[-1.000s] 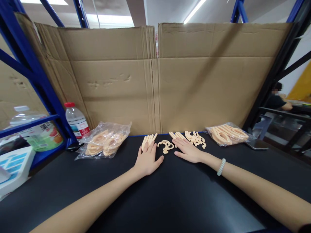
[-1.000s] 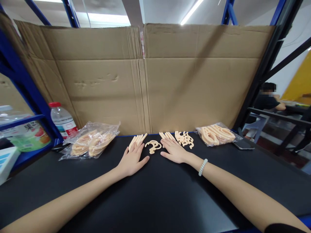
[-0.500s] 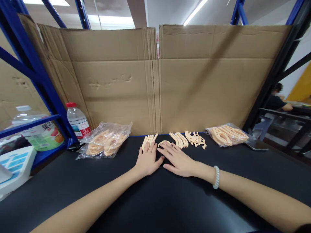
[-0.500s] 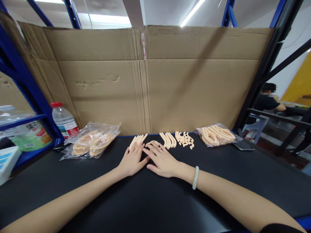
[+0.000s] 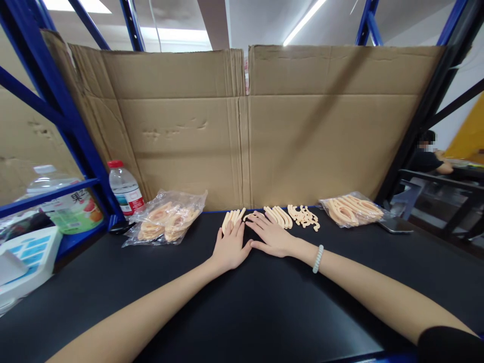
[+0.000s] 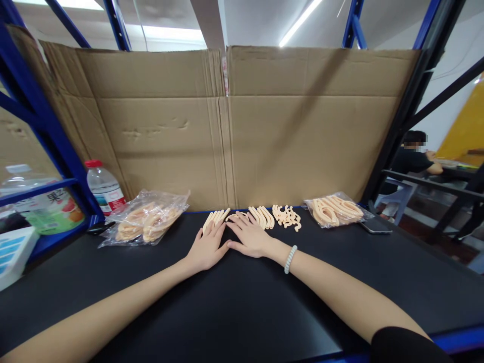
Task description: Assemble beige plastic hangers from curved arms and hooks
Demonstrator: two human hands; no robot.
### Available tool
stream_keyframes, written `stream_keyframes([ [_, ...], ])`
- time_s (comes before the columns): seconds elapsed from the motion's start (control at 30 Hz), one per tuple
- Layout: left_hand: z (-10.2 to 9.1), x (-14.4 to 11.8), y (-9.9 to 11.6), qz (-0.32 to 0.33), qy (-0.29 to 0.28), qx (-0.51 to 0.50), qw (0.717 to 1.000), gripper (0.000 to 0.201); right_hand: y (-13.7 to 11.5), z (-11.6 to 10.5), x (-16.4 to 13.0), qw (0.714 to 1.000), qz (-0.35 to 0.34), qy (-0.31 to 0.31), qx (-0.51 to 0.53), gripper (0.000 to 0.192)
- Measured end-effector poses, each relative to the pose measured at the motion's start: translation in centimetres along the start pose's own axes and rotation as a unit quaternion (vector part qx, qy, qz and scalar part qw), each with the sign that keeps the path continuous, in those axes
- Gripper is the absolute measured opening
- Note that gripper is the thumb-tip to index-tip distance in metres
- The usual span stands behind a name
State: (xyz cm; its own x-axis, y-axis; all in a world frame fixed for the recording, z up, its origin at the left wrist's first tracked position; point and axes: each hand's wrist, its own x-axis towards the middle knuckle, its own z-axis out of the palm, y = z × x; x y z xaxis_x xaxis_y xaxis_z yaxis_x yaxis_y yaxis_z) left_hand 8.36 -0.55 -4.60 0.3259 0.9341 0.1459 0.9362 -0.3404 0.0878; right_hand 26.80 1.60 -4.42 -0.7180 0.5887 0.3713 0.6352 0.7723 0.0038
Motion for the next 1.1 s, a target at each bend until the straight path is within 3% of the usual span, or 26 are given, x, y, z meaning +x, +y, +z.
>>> stream_keyframes([
  [0.17, -0.3, 0.0, -0.4, 0.005, 0.018, -0.044, 0.999, 0.062, -1.3, -0.6, -1.0, 0.996, -0.024, 0.070, -0.053, 0.044],
  [0.47, -0.2, 1.4, -3.0, 0.060, 0.026, -0.092, 0.994, 0.064, -1.6, -0.5, -1.4, 0.991, -0.035, 0.114, -0.068, 0.030],
  [0.7, 0.5, 2.3, -4.3, 0.068, 0.093, -0.137, 0.984, 0.062, -0.4, -0.2, -1.6, 0.983, 0.047, 0.162, -0.077, 0.027],
  [0.87, 0.4, 1.0, -6.4, 0.095, 0.151, -0.152, 0.972, 0.069, 0.6, 0.0, -1.7, 0.971, 0.119, 0.194, -0.072, 0.027],
  [1.1, 0.1, -0.1, -8.0, 0.137, 0.160, -0.142, 0.967, 0.043, 1.4, 0.2, -0.8, 0.974, 0.124, 0.178, -0.070, 0.025],
])
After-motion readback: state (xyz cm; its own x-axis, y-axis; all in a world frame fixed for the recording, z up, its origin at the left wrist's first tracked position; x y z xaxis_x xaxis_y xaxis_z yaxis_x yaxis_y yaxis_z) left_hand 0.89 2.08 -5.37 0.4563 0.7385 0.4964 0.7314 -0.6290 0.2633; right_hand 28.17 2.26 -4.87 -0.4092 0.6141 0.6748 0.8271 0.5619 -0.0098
